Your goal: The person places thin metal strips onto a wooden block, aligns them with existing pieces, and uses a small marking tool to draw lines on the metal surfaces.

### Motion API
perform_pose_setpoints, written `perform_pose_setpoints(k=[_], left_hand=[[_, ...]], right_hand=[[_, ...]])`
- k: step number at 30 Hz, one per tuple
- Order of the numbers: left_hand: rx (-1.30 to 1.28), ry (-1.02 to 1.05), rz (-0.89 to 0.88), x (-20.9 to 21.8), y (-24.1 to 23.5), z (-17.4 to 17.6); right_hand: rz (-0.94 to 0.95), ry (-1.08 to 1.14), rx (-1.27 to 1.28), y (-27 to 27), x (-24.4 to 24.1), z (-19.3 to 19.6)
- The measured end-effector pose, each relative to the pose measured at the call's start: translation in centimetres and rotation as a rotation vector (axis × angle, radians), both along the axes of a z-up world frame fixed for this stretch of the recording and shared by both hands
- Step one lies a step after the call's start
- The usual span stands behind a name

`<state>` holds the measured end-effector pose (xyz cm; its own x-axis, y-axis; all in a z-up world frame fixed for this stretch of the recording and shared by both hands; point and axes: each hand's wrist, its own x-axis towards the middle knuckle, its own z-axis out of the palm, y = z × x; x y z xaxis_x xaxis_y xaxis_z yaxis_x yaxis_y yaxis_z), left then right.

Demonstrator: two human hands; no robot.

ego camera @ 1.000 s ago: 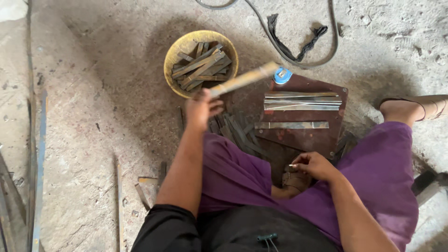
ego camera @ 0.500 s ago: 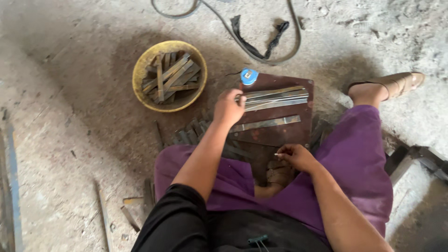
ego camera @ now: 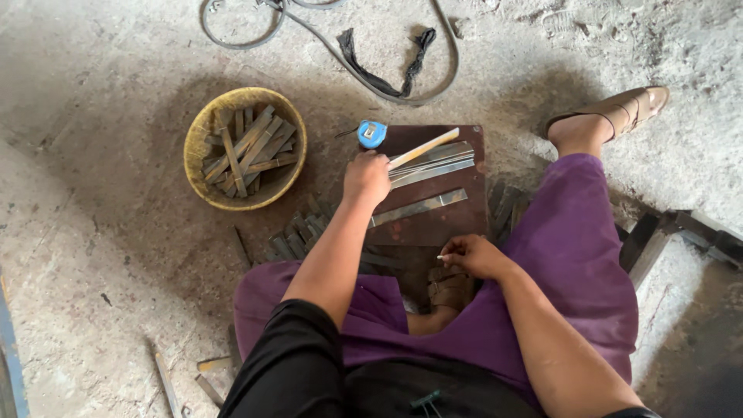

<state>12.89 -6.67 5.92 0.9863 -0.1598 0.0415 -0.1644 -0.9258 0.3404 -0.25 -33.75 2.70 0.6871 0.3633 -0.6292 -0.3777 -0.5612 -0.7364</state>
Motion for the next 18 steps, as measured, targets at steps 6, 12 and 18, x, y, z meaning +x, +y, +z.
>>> perform_pose_setpoints(k=[6,12,18], left_hand=[[-0.358,-0.227,-0.172,-8.2,1.7,0.5],[-0.030,-0.070,-0.227,-13.8,0.4,0.9],[-0.118,-0.190,-0.197,-12.8,-3.4,-0.3]], right_hand=[[-0.195,-0.005,-0.029,-4.2,1.6,1.4],[-0.714,-0.138,0.368,-7.8,2.4,-2.2],[-0.892,-0.139,0.323,-6.1,2.0,-2.7]])
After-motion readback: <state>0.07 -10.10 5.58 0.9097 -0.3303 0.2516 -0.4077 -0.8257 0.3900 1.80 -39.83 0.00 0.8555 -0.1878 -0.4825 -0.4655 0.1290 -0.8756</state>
